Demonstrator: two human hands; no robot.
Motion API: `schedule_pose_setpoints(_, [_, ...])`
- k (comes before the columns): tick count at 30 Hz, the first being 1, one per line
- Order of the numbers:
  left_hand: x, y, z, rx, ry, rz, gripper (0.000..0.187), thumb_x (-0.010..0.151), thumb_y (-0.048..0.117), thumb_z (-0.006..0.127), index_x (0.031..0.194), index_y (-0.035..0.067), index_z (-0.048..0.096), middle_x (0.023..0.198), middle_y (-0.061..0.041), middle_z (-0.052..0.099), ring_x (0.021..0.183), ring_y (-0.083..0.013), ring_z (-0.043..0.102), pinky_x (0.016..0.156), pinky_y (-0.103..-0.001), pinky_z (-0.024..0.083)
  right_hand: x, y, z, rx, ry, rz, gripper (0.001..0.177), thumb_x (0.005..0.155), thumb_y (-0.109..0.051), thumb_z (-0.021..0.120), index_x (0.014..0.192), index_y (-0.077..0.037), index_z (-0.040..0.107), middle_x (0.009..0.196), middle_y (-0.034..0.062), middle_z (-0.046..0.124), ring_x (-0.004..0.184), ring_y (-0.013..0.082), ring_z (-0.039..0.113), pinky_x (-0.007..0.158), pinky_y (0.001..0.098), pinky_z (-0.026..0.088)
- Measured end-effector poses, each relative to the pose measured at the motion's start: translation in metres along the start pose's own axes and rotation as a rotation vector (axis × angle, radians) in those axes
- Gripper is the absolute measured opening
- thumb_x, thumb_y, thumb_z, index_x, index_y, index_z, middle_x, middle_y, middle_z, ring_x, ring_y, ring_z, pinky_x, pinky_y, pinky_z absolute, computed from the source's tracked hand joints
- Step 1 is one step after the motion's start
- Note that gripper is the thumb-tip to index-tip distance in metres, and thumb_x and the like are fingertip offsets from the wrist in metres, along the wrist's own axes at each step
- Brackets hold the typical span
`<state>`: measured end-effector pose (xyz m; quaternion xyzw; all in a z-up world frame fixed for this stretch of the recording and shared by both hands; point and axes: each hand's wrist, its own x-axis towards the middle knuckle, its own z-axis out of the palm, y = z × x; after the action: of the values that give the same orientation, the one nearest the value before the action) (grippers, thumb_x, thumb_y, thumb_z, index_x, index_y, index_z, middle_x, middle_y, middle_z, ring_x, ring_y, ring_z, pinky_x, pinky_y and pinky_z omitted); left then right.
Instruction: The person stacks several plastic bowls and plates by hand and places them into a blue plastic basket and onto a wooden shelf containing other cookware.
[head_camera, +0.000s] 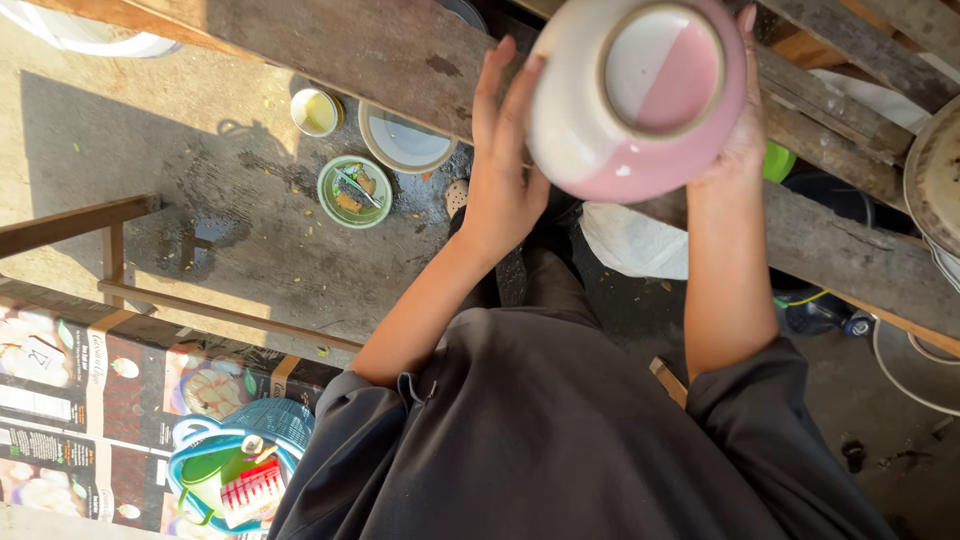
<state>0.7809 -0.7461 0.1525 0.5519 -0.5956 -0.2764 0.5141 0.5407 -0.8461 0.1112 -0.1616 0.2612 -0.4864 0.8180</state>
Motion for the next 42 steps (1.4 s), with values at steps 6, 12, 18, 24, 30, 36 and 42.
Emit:
schedule_pose_setpoints(6, [0.001, -0.049, 0.014, -0.652, -0.079, -0.374, 0.079, 0.095, -0.016, 0.036, 0.169, 0.008, 0.021, 0.175, -0.013, 0.030, 0.159, -0.0227, 0.032, 0.130, -0.042, 0.041, 0.079, 0.028, -0.030, 0.024, 0.353, -0.329, 0.046, 0.099, -0.040, 0.061, 0.127, -0.004, 0.063, 0.117, 0.0096, 0.071, 0.114, 0.0234, 0.070, 0.105, 0.0419, 0.060])
schedule_pose_setpoints(12, [0.027, -0.066, 0.014, -0.828, -0.142, -0.449, 0.086, 0.094, -0.017, 0.044, 0.171, 0.009, 0.019, 0.175, -0.009, 0.019, 0.163, -0.0268, 0.024, 0.135, -0.039, 0.029, 0.129, 0.063, -0.082, -0.057, 0.312, -0.561, 0.026, 0.108, -0.032, 0.061, 0.107, -0.005, 0.061, 0.102, 0.0063, 0.065, 0.096, 0.0207, 0.065, 0.087, 0.0402, 0.056])
schedule_pose_setpoints(18, [0.027, -0.055, 0.024, -0.898, -0.083, -0.440, 0.089, 0.096, -0.014, 0.047, 0.170, 0.016, 0.007, 0.180, 0.002, -0.006, 0.167, -0.0273, 0.015, 0.125, -0.039, 0.034, 0.132, 0.078, -0.077, 0.050, 0.444, -0.415, 0.024, 0.105, -0.028, 0.054, 0.101, -0.005, 0.058, 0.094, 0.0064, 0.065, 0.086, 0.0199, 0.068, 0.079, 0.0396, 0.060])
schedule_pose_setpoints(24, [0.034, -0.055, 0.017, -0.978, -0.014, -0.447, 0.098, 0.089, -0.015, 0.045, 0.170, 0.017, 0.000, 0.180, 0.001, -0.016, 0.169, -0.0255, 0.003, 0.135, -0.038, 0.018, 0.122, 0.089, -0.054, -0.293, 0.397, -0.415, 0.027, 0.111, -0.029, 0.050, 0.095, -0.008, 0.055, 0.081, 0.0020, 0.057, 0.070, 0.0115, 0.054, 0.061, 0.0302, 0.046])
schedule_pose_setpoints(30, [0.037, -0.059, 0.006, -0.962, -0.013, -0.453, 0.097, 0.088, -0.013, 0.043, 0.170, 0.015, -0.001, 0.179, -0.002, -0.019, 0.168, -0.0216, -0.004, 0.138, -0.041, 0.012, 0.103, 0.083, -0.025, -1.284, 0.425, -0.638, 0.051, 0.118, -0.035, 0.032, 0.112, 0.004, 0.063, 0.106, 0.0155, 0.062, 0.100, 0.0303, 0.058, 0.094, 0.0409, 0.048])
schedule_pose_setpoints(36, [0.039, -0.069, 0.011, -0.882, 0.003, -0.428, 0.095, 0.089, -0.010, 0.047, 0.169, 0.012, 0.003, 0.178, -0.004, -0.020, 0.166, -0.0174, -0.012, 0.137, -0.041, 0.008, 0.099, 0.070, 0.007, -1.574, 0.347, -0.772, 0.057, 0.120, -0.036, 0.025, 0.137, 0.004, 0.061, 0.145, 0.0237, 0.057, 0.134, 0.0441, 0.051, 0.116, 0.0491, 0.037])
schedule_pose_setpoints(42, [0.038, -0.067, 0.012, -0.877, 0.013, -0.430, 0.094, 0.088, -0.008, 0.048, 0.169, 0.012, 0.004, 0.178, -0.005, -0.017, 0.166, -0.0189, -0.008, 0.136, -0.040, 0.007, 0.101, 0.070, 0.011, -1.529, 0.392, -0.678, 0.055, 0.116, -0.037, 0.027, 0.136, 0.002, 0.061, 0.143, 0.0193, 0.059, 0.130, 0.0398, 0.054, 0.113, 0.0457, 0.040])
